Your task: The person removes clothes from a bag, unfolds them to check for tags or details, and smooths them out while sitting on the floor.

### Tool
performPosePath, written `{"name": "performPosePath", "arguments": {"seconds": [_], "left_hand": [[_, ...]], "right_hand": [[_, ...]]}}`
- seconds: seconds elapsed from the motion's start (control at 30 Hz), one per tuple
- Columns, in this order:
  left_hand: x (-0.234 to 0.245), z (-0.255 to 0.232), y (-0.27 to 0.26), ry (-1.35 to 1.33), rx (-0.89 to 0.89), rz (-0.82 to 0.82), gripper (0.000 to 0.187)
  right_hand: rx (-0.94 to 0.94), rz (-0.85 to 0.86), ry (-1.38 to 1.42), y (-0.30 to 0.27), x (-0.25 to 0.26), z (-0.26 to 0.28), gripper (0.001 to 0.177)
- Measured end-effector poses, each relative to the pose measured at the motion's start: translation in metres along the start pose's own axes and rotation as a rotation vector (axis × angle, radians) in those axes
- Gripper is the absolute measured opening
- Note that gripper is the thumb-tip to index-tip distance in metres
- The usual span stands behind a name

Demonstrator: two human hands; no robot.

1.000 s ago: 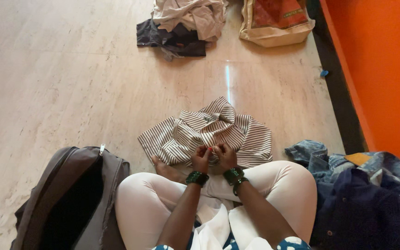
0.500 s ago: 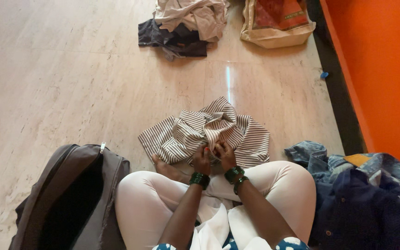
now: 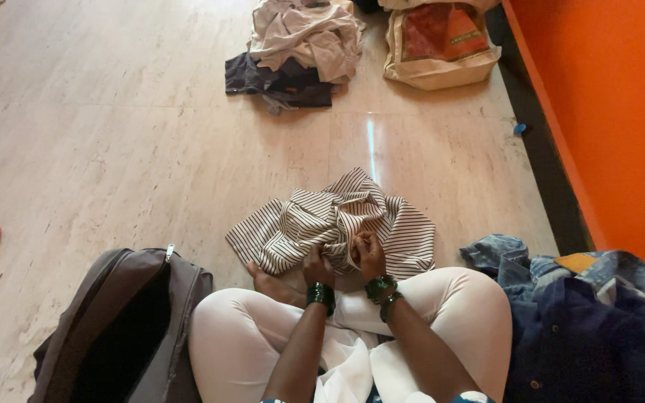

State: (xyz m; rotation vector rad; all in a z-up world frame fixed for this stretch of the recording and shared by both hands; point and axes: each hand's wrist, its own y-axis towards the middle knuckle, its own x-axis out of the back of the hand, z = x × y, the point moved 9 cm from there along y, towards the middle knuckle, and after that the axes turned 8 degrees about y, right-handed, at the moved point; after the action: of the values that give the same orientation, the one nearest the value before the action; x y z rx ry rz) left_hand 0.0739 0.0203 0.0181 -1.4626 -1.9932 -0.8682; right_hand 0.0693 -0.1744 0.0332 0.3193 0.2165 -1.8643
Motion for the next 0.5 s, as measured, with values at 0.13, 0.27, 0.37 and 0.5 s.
{"name": "performPosePath", "arguments": {"seconds": [0.13, 0.27, 0.37, 0.5], "left_hand": [[0.009, -0.008, -0.003, -0.089, -0.083, -0.078, 0.017], [0.018, -0.012, -0.004, -0.032, -0.006, 0.066, 0.019], [0.043, -0.028, 0.004, -0.06, -0.102, 0.058, 0.03], [0.086, -0.058, -0.004, -0.119, -0.441, -0.114, 0.037]], "right_hand": [[0.052, 0.088, -0.226, -0.013, -0.026, 0.01, 0.033], [0.056, 0.171, -0.477, -0.012, -0.025, -0.008, 0.063], [-0.311, 0.211, -0.464, -0.006, -0.007, -0.051, 0.059], [-0.108, 0.306, -0.592, -0.012, -0.024, -0.022, 0.076]]}}
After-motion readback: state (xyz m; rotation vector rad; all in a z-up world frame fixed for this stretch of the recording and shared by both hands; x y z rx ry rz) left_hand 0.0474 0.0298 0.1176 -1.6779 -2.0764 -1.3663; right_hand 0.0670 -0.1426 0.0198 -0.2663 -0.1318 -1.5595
